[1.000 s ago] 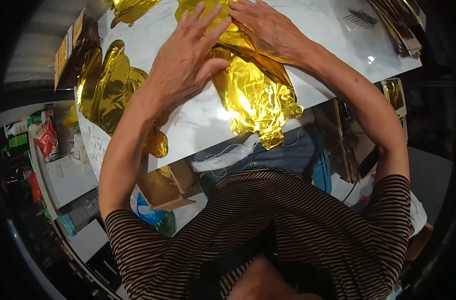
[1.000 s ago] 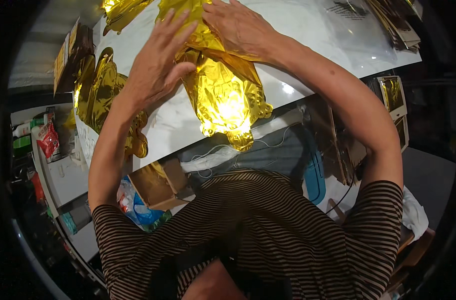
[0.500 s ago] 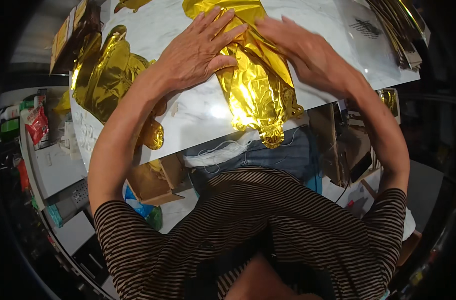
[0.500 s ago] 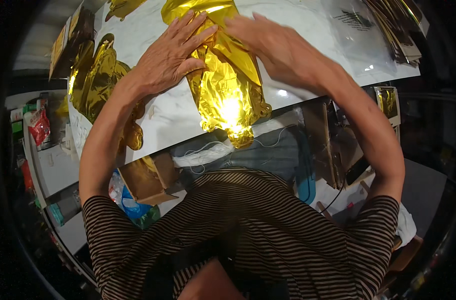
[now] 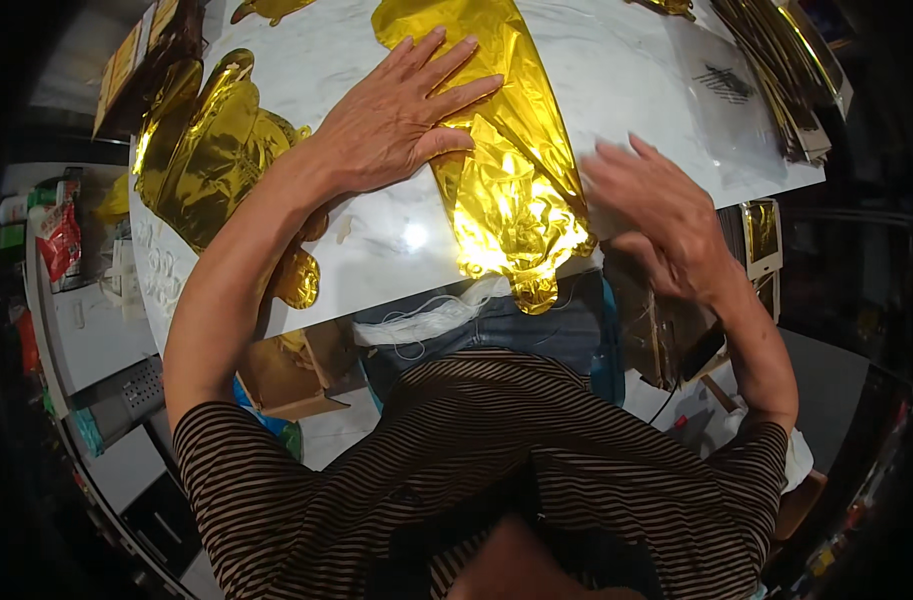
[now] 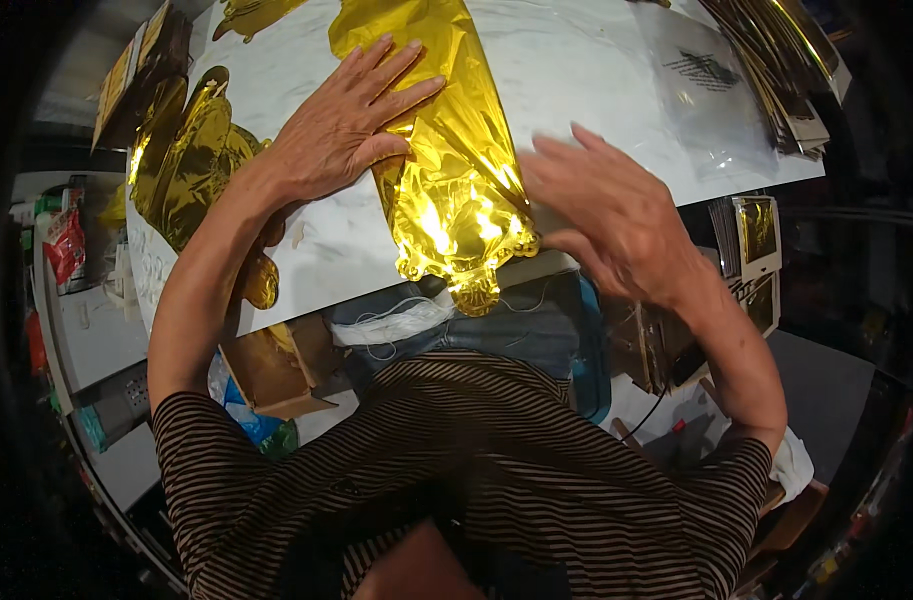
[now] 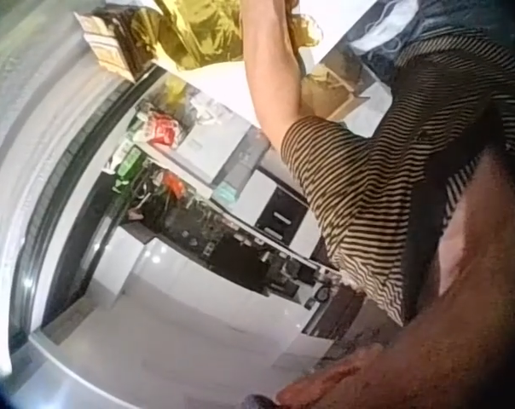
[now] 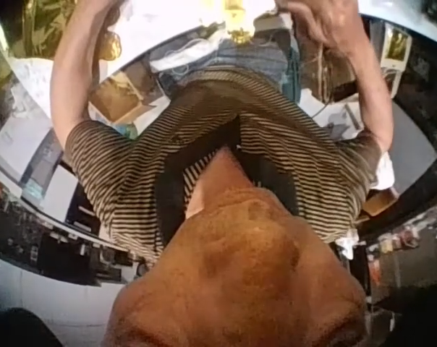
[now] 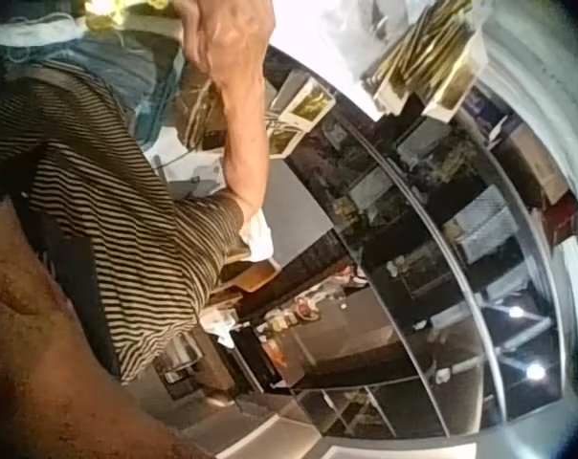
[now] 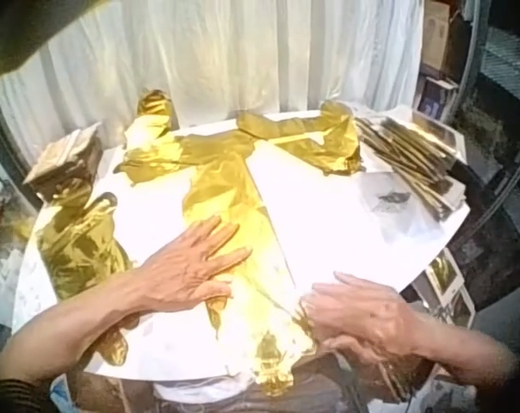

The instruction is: Folding gold foil balloons and placing them into individual retail packages with cardboard backing.

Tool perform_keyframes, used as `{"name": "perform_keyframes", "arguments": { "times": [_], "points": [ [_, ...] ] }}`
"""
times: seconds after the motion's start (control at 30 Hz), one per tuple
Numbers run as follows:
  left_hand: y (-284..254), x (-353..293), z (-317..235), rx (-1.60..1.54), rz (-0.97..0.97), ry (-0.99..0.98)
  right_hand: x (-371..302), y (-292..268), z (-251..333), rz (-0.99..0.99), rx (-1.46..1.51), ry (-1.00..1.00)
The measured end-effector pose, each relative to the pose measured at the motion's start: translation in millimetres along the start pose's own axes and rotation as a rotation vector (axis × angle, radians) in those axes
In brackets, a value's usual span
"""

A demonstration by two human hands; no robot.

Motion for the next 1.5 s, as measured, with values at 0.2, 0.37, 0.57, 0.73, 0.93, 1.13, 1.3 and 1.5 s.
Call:
{"name": "perform_keyframes", "arguments": {
  "times": [0.2,0.37,0.57,0.73,0.93,1.13,1.3,1.5],
  "points": [
    [-5,2,-3,-0.054,-0.035,0.025,0,30,12,0.177,0.018,-0.040],
    [-7,-5,-7,-0.066,-0.011,0.004,36,-7,-1,-0.034,0.001,0.036],
    [-2,1,-6,-0.103,-0.045,0.035,119,28,-41,-0.173,-0.200,0.023],
    [-7,2,-1,-0.082,-0.040,0.009,129,58,-60,-0.110,-0.283,0.039],
    [-17,-2,12,-0.267,-0.201,0.026,128,60,-61,-0.120,-0.275,0.069],
    [-35,-26,125,-0.322,-0.388,-0.640,125,65,-58,-0.138,-0.303,0.075],
    [-12,-2,157,-0.452,-0.050,-0.823,122,65,-62,-0.130,-0.289,0.107],
    [-14,-11,166,-0.689,-0.203,-0.798,126,69,-60,-0.147,-0.259,0.078]
  ]
}}
Point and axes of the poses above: each hand's wrist, its own x-axis towards the middle knuckle, its own y-axis out of the palm, z = x × y, the point moved 9 cm from there along x, towards the middle knuckle, and after that the axes turned 5 degrees about y, right-handed, at the moved point
